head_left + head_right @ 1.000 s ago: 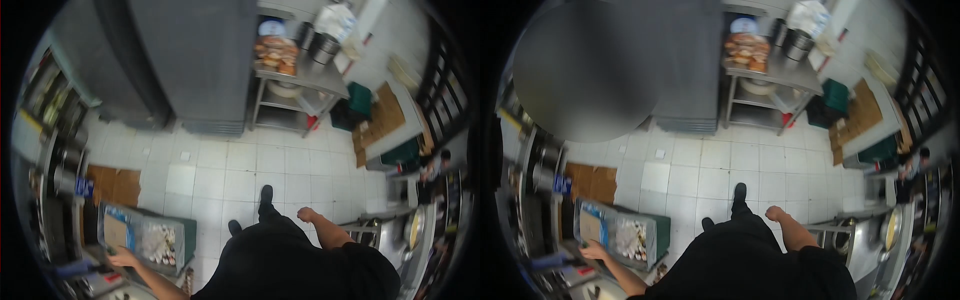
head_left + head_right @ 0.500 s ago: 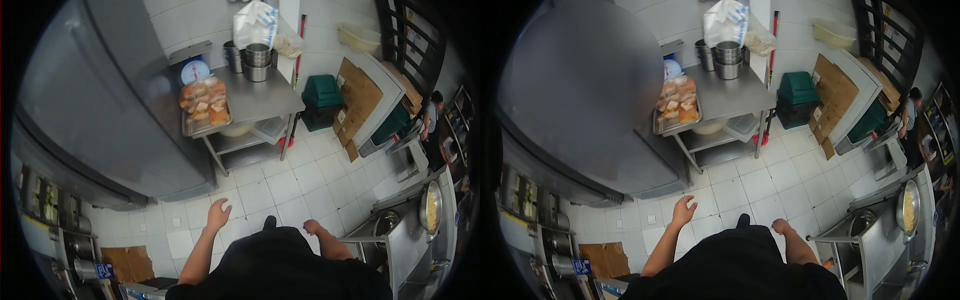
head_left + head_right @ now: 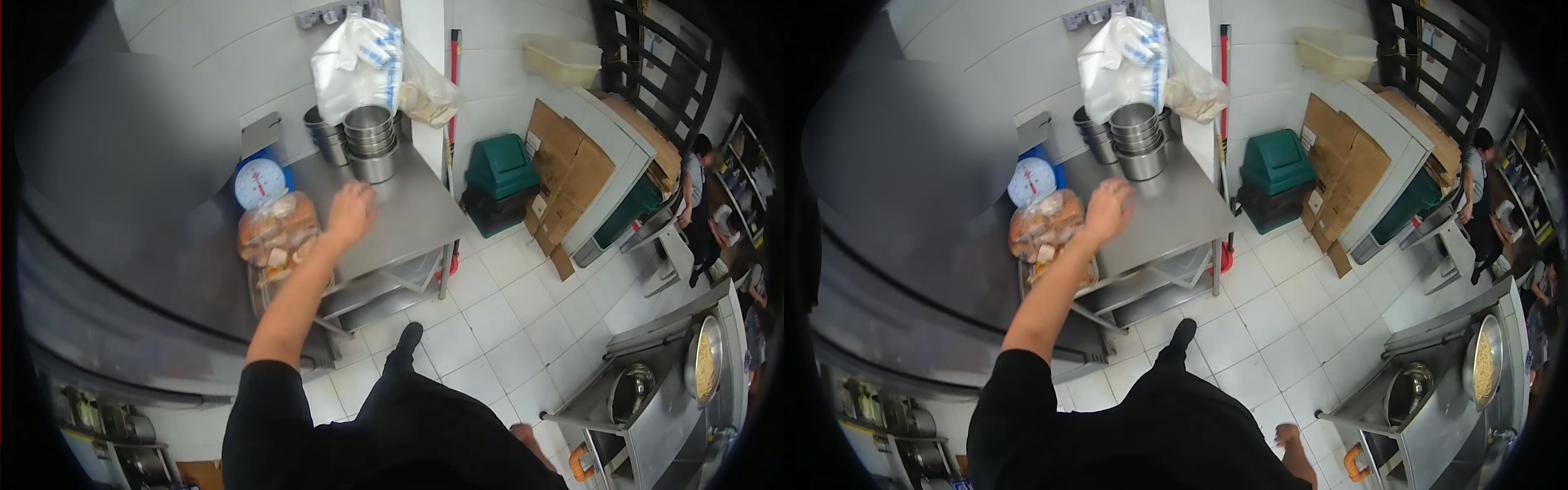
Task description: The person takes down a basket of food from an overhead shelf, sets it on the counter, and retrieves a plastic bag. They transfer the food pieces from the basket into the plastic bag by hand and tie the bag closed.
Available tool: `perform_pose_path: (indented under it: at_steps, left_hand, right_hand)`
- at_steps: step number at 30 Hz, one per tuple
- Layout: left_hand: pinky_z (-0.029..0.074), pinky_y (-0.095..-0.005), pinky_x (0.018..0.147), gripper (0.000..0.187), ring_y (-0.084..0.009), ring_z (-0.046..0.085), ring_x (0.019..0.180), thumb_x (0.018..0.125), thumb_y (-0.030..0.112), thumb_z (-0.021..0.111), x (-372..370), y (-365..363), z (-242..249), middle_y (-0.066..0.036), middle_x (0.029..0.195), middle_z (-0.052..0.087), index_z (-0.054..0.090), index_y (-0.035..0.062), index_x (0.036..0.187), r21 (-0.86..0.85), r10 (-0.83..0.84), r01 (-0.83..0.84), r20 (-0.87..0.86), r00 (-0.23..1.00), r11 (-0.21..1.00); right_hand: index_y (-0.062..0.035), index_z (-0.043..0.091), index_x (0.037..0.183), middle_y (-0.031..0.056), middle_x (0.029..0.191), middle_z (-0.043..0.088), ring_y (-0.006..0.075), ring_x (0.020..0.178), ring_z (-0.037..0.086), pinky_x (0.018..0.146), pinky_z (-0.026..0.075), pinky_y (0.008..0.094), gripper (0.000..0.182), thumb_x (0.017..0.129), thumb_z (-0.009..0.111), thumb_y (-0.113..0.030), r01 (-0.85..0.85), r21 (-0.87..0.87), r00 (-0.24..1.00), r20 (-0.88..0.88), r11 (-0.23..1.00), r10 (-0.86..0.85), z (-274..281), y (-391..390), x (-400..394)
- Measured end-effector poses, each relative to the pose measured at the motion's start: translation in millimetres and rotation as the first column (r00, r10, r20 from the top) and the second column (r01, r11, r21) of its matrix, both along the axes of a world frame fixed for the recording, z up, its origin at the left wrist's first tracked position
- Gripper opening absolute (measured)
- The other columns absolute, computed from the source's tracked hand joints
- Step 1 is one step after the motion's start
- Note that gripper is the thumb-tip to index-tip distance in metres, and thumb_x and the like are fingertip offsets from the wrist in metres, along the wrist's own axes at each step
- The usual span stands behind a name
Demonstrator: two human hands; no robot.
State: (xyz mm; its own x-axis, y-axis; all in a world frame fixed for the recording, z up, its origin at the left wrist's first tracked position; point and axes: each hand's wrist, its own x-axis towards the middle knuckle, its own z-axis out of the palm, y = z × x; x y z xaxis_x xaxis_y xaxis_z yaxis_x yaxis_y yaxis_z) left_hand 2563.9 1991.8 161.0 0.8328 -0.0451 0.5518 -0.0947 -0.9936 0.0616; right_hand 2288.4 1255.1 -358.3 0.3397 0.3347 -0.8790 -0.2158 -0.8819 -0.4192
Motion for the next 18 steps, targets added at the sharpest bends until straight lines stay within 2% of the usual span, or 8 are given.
perform_pose_path:
  at_steps: [1, 2, 3, 5, 8, 15, 16, 18]
  left_hand:
    - [0.047, -0.0494, 0.104, 0.033, -0.0364, 0.055, 0.128, 0.082, 0.013, 0.074, 31.4, 18.7, 12.3, -0.014, 0.129, 0.065, 0.07, 0.0067, 0.114, 0.033, 0.012, -0.013, 0.017, 1.0, 0.999]
    - [0.045, -0.0508, 0.107, 0.034, -0.0367, 0.053, 0.131, 0.081, 0.012, 0.073, 64.0, 39.4, 23.8, -0.014, 0.131, 0.063, 0.07, 0.0066, 0.115, 0.067, 0.023, -0.026, 0.037, 0.999, 0.997]
    - [0.042, -0.0529, 0.109, 0.036, -0.0376, 0.051, 0.134, 0.081, 0.011, 0.073, 95.8, 61.0, 34.7, -0.015, 0.134, 0.062, 0.069, 0.0069, 0.117, 0.129, 0.051, -0.057, 0.049, 0.997, 0.99]
    - [0.038, -0.0562, 0.113, 0.04, -0.0385, 0.047, 0.139, 0.081, 0.009, 0.072, 156.2, 107.6, 54.7, -0.016, 0.139, 0.058, 0.066, 0.0077, 0.121, 0.283, 0.136, -0.147, 0.055, 0.989, 0.948]
    - [0.029, -0.0576, 0.121, 0.053, -0.0365, 0.031, 0.153, 0.084, 0.012, 0.07, 217.1, 164.8, 80.3, -0.017, 0.156, 0.046, 0.059, 0.011, 0.136, 0.507, 0.281, -0.244, 0.003, 0.96, 0.827]
    - [0.011, -0.0635, 0.126, 0.075, -0.0347, 0.014, 0.159, 0.072, 0.021, 0.083, 317.4, 263.1, 79.8, -0.014, 0.166, 0.032, 0.056, 0.0153, 0.142, 0.69, 0.144, -0.046, -0.086, 0.986, 0.722]
    - [0.007, -0.0645, 0.127, 0.08, -0.0341, 0.012, 0.16, 0.069, 0.023, 0.086, 324.2, 267.2, 80.2, -0.014, 0.167, 0.03, 0.056, 0.0155, 0.143, 0.722, 0.168, -0.026, -0.126, 0.978, 0.691]
    - [0.011, -0.0626, 0.127, 0.06, -0.0332, 0.022, 0.157, 0.077, 0.021, 0.079, 334.4, 274.6, 81.8, -0.014, 0.161, 0.04, 0.063, 0.0132, 0.134, 0.731, 0.123, -0.007, -0.105, 0.987, 0.682]
  right_hand:
    - [-0.0103, 0.074, 0.09, 0.0131, 0.09, 0.076, 0.0265, 0.077, 0.074, 0.064, 0.059, 0.0466, 0.019, 0.086, 0.067, -0.027, 0.368, -0.032, 0.875, -0.327, 0.929, -0.358, -1.8, 7.9, -1.4]
    - [-0.0117, 0.077, 0.09, 0.0144, 0.098, 0.077, 0.0298, 0.088, 0.074, 0.072, 0.058, 0.047, 0.026, 0.084, 0.066, -0.034, -0.059, -0.024, 0.994, 0.088, 0.998, 0.06, 3.4, 19.4, -14.6]
    - [-0.0131, 0.08, 0.09, 0.0157, 0.106, 0.077, 0.0331, 0.099, 0.074, 0.079, 0.058, 0.0474, 0.032, 0.081, 0.066, -0.04, -0.358, -0.325, 0.757, 0.449, 0.876, 0.476, 8.6, 30.1, -31.1]
    - [-0.0122, 0.079, 0.094, 0.0162, 0.102, 0.076, 0.033, 0.097, 0.074, 0.083, 0.057, 0.0459, 0.038, 0.084, 0.061, -0.043, -0.264, -0.331, 0.908, 0.232, 0.906, 0.349, 25.0, 61.1, -33.5]
    - [-0.0093, 0.077, 0.1, 0.0155, 0.1, 0.075, 0.031, 0.092, 0.074, 0.078, 0.058, 0.0443, 0.037, 0.088, 0.059, -0.039, 0.081, -0.244, 0.961, 0.276, 0.966, -0.011, 62.2, 115.6, -2.1]
    - [-0.0027, 0.072, 0.115, 0.0141, 0.093, 0.074, 0.0265, 0.081, 0.074, 0.064, 0.059, 0.0404, 0.036, 0.097, 0.056, -0.028, 0.712, 0.042, 0.669, 0.263, 0.701, -0.695, 182.0, 236.2, 122.3]
    - [-0.0017, 0.072, 0.118, 0.0138, 0.092, 0.074, 0.0259, 0.08, 0.074, 0.062, 0.059, 0.0399, 0.036, 0.098, 0.055, -0.027, 0.764, 0.048, 0.614, 0.249, 0.643, -0.749, 204.4, 252.3, 138.8]
    - [0.0023, 0.064, 0.13, 0.0117, 0.093, 0.071, 0.02, 0.074, 0.07, 0.054, 0.056, 0.0331, 0.038, 0.1, 0.053, -0.017, 0.585, 0.202, 0.7, 0.362, 0.785, -0.615, 162.0, 233.1, 156.0]
